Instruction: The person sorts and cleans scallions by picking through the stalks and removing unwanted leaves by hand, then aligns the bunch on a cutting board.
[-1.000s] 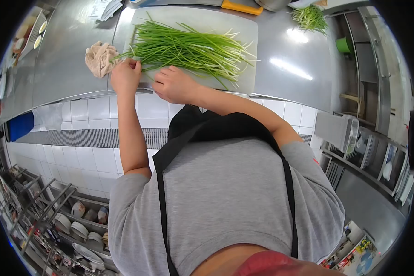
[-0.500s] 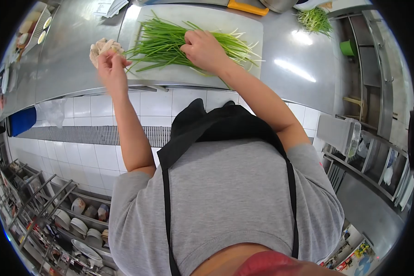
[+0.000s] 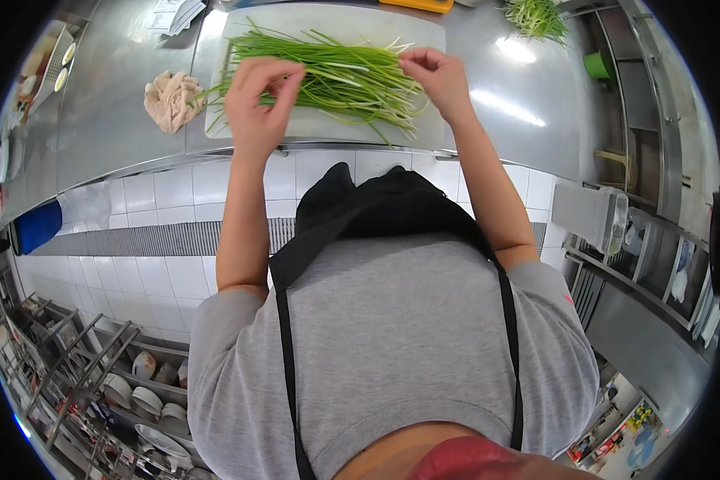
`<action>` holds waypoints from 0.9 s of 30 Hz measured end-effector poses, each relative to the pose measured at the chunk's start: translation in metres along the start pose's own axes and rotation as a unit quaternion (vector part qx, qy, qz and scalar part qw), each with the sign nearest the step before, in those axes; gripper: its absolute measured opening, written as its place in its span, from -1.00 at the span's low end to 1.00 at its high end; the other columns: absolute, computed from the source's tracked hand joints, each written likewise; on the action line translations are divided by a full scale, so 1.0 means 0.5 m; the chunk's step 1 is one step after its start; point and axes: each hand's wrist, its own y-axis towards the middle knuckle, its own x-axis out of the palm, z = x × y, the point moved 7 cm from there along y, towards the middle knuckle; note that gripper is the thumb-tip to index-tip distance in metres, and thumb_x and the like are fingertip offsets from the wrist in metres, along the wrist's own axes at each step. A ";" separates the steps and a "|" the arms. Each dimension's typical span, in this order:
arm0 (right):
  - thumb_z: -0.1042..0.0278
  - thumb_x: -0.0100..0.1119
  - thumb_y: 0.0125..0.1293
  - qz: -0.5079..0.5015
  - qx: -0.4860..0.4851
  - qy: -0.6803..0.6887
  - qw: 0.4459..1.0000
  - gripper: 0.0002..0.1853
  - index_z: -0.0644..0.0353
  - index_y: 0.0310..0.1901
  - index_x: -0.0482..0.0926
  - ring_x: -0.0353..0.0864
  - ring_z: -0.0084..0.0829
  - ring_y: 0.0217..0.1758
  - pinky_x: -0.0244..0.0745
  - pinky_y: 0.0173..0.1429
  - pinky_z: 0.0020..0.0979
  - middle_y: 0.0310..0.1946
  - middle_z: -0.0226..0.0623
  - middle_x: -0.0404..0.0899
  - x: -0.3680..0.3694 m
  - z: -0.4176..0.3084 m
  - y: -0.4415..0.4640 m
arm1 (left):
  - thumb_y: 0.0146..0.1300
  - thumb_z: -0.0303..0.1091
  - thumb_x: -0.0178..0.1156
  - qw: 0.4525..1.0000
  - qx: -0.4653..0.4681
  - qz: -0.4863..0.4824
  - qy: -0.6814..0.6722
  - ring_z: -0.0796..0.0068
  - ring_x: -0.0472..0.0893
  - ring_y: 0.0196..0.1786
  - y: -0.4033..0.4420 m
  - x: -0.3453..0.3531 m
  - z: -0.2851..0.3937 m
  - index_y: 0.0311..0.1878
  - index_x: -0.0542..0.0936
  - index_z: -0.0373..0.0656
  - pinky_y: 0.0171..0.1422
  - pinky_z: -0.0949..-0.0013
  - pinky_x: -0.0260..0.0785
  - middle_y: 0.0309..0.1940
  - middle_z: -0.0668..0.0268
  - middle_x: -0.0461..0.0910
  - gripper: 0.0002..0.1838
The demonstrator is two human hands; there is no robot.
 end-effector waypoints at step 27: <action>0.45 0.11 0.11 -0.047 0.031 0.274 0.960 -0.96 0.18 -0.41 0.47 0.37 -0.71 -0.56 0.20 -0.46 -0.67 -0.56 -0.48 0.52 0.032 -0.131 -0.009 | 0.06 -0.33 0.26 0.993 0.042 -0.092 0.066 0.29 0.56 -0.28 0.015 0.146 0.056 0.01 0.49 -0.17 -0.16 0.33 0.40 -0.24 0.20 0.58 -0.59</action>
